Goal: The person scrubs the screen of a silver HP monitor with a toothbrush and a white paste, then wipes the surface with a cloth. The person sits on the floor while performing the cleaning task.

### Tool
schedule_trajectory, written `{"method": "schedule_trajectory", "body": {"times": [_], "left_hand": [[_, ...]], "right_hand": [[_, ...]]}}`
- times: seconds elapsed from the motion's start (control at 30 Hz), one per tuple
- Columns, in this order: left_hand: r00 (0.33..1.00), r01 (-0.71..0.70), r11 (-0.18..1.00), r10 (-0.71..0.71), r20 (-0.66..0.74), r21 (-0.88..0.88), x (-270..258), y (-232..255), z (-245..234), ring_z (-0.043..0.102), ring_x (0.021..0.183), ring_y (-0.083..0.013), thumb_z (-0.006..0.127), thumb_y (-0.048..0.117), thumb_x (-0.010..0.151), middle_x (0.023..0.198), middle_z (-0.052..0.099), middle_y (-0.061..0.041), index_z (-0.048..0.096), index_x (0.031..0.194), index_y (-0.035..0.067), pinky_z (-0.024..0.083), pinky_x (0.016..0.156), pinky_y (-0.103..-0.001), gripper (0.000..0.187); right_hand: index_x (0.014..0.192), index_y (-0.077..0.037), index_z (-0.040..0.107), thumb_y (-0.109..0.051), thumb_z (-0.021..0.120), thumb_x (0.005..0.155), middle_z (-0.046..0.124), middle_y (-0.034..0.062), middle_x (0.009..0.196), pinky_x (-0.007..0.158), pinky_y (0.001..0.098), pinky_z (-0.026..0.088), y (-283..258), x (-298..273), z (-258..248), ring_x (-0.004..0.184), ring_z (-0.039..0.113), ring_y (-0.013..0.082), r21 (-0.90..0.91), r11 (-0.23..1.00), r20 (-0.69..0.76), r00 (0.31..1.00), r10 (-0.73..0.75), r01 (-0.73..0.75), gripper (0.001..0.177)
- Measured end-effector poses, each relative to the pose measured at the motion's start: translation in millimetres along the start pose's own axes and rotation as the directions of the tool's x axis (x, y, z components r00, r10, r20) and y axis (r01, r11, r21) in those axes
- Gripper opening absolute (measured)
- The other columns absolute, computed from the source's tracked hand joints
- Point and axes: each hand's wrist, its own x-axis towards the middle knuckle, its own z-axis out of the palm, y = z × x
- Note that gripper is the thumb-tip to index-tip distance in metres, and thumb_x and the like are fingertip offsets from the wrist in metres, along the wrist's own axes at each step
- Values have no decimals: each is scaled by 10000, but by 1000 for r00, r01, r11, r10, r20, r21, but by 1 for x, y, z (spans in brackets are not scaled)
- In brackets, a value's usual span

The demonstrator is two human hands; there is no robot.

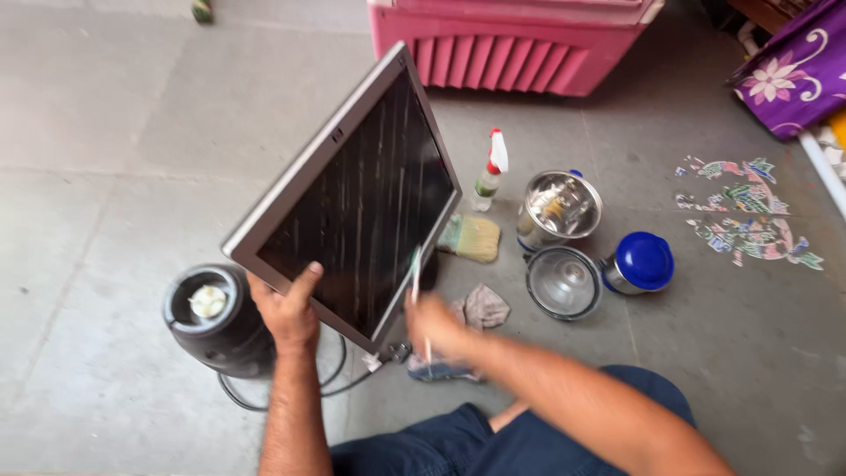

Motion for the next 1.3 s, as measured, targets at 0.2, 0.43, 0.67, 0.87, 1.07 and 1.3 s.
{"method": "schedule_trajectory", "body": {"times": [0.2,0.43,0.67,0.87,1.07,1.3], "left_hand": [[998,67,998,-66,14,-13,-5,-8,-5,571,1235,-249,780,43,840,1313,582,-131,465,1376,-5,450,1135,-387,623],[999,51,998,-51,3,-21,-4,-13,-7,569,1216,-238,782,39,831,1292,576,-108,458,1372,8,457,1108,-380,632],[997,81,996,-80,6,-26,-7,-11,-7,561,1205,-233,785,50,830,1262,571,-104,453,1376,17,457,1106,-392,640],[999,51,998,-51,14,-34,4,1,1,551,1248,-243,766,49,818,1323,571,-107,475,1400,18,420,1129,-397,652],[997,72,997,-72,3,0,-1,-9,-3,556,1254,-267,788,22,843,1333,573,-128,468,1398,6,456,1132,-403,641],[995,101,994,-100,18,-44,2,-8,-1,578,1260,-261,764,-33,819,1360,590,-121,515,1416,-3,458,1142,-391,648]], "right_hand": [[906,-56,579,-187,549,1030,543,55,566,350,406,453,13,16,4,410,564,213,325,946,-40,999,-1,14,183],[908,-33,556,-336,485,1069,545,82,556,364,413,470,5,-52,39,428,558,224,93,988,156,982,106,-121,351],[889,-54,530,-407,454,1122,516,25,579,376,343,454,-28,7,-5,431,526,157,312,950,-36,999,-21,32,429],[844,-33,506,-424,418,1110,529,67,549,369,385,457,-15,-15,22,400,537,200,277,961,88,996,-18,-8,481],[837,-114,524,-420,464,1104,503,8,588,423,333,437,-65,38,-47,453,490,124,431,896,16,994,106,-102,411],[784,-133,556,-317,547,1016,519,19,549,387,392,430,-24,54,-55,415,521,177,449,892,94,995,11,-52,296]]}}
